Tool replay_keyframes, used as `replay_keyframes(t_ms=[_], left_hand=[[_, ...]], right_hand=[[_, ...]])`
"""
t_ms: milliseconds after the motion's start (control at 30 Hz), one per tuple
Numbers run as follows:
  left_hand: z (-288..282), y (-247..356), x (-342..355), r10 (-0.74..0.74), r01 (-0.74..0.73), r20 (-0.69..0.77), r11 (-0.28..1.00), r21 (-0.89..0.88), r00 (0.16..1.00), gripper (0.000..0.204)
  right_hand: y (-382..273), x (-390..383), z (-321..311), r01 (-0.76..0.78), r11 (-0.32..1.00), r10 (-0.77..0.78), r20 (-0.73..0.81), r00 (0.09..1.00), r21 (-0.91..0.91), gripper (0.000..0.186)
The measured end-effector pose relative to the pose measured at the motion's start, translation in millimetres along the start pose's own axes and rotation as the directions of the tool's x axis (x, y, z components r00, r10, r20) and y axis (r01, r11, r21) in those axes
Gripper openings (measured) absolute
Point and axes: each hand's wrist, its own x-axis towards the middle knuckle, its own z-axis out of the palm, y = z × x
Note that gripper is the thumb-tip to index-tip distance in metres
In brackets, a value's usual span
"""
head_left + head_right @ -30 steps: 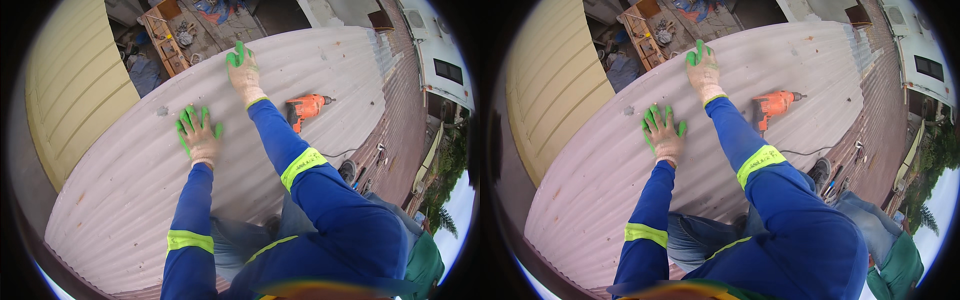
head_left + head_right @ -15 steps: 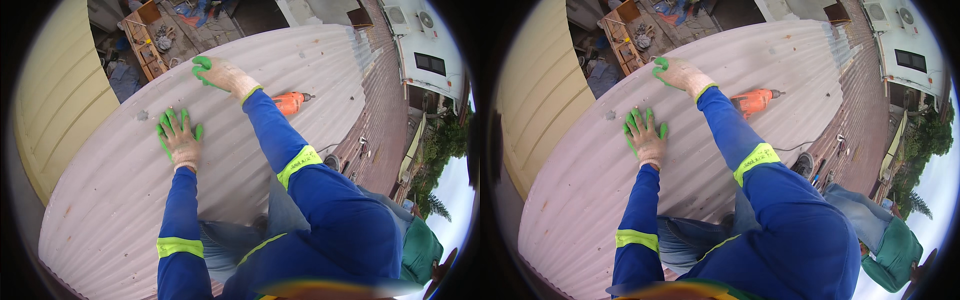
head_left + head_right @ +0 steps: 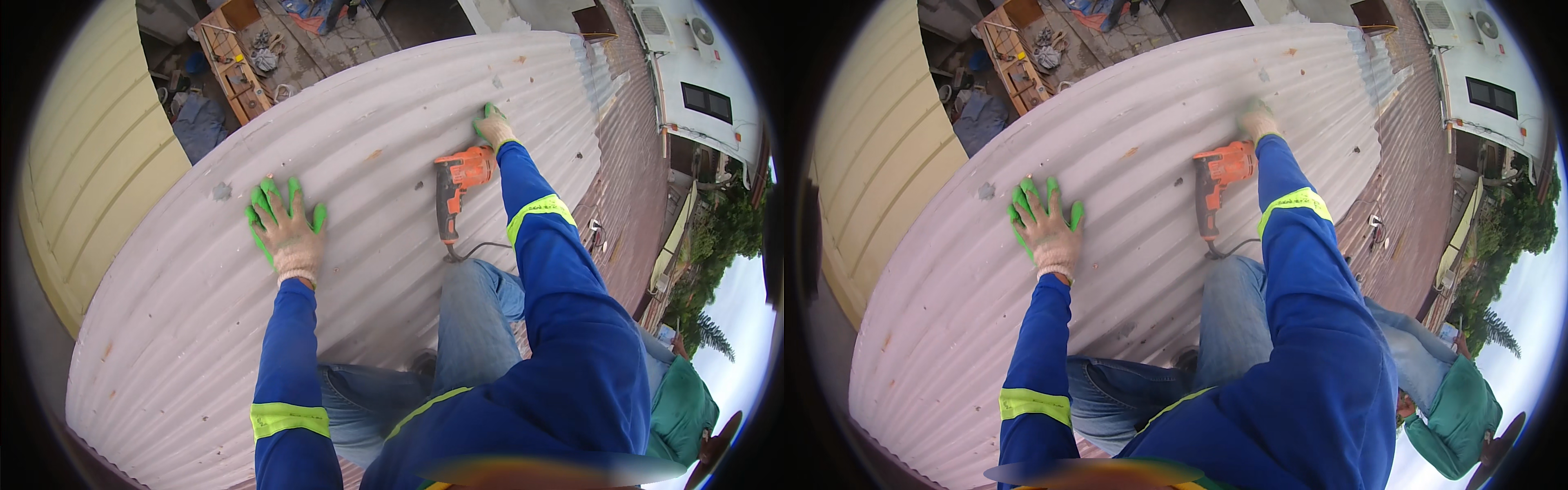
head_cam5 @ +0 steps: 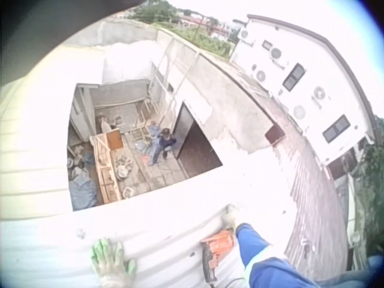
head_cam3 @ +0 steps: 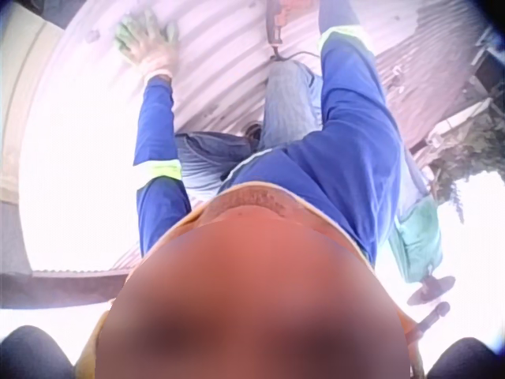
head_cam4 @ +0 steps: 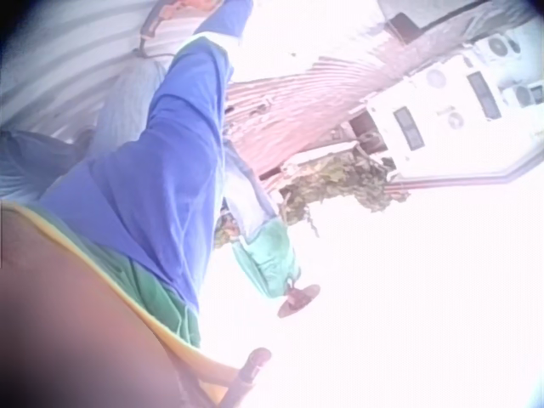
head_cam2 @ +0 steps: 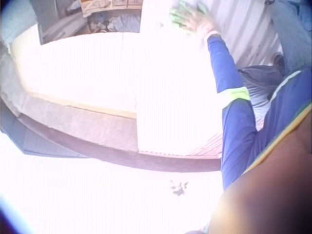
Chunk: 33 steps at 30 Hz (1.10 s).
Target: The person secures a corrugated roof sheet to a metal roof using a corded drill and screws. They position the sheet, drill multiple fasteners along its length, and adjust their stance to reach different areas.
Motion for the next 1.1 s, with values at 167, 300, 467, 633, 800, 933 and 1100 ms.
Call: replay_keyframes(t_ms=[167, 300, 467, 633, 800, 933, 1100], left_hand=[[1, 1, 2, -0.014, 0.014, 0.031, 1.000, 0.019, 0.999, 0.070], [-1, 1, 3, -0.012, 0.011, 0.037, 0.999, 0.030, 0.999, 0.070], [-1, 1, 2, -0.014, 0.014, 0.023, 1.000, 0.017, 1.000, 0.070], [1, 0, 1, -0.012, 0.012, 0.011, 1.000, -0.002, 1.000, 0.070], [1, 0, 2, -0.011, 0.011, 0.024, 1.000, -0.008, 1.000, 0.071], [1, 1, 1, -0.016, 0.015, 0.026, 1.000, 0.011, 1.000, 0.071], [2, 1, 2, -0.006, 0.004, 0.036, 0.999, 0.042, 0.999, 0.070]], right_hand=[[-5, 8, 3, 0.065, 0.994, -0.046, -0.204, 0.978, 0.085, 0.081], [-11, 11, 2, 0.035, 0.988, -0.040, 0.025, 0.999, 0.153, 0.091], [-9, 13, 0, 0.018, 0.995, -0.024, 0.060, 0.998, 0.099, 0.101], [4, 14, -11, 0.056, 0.994, -0.052, -0.045, 0.998, 0.090, 0.100], [5, 15, -9, 0.142, 0.990, -0.140, 0.146, 0.979, -0.008, 0.086], [1, 18, -1, 0.072, 0.997, -0.072, -0.042, 0.997, 0.000, 0.087], [3, 18, -5, 0.054, 0.998, -0.052, 0.054, 0.997, -0.040, 0.078]])
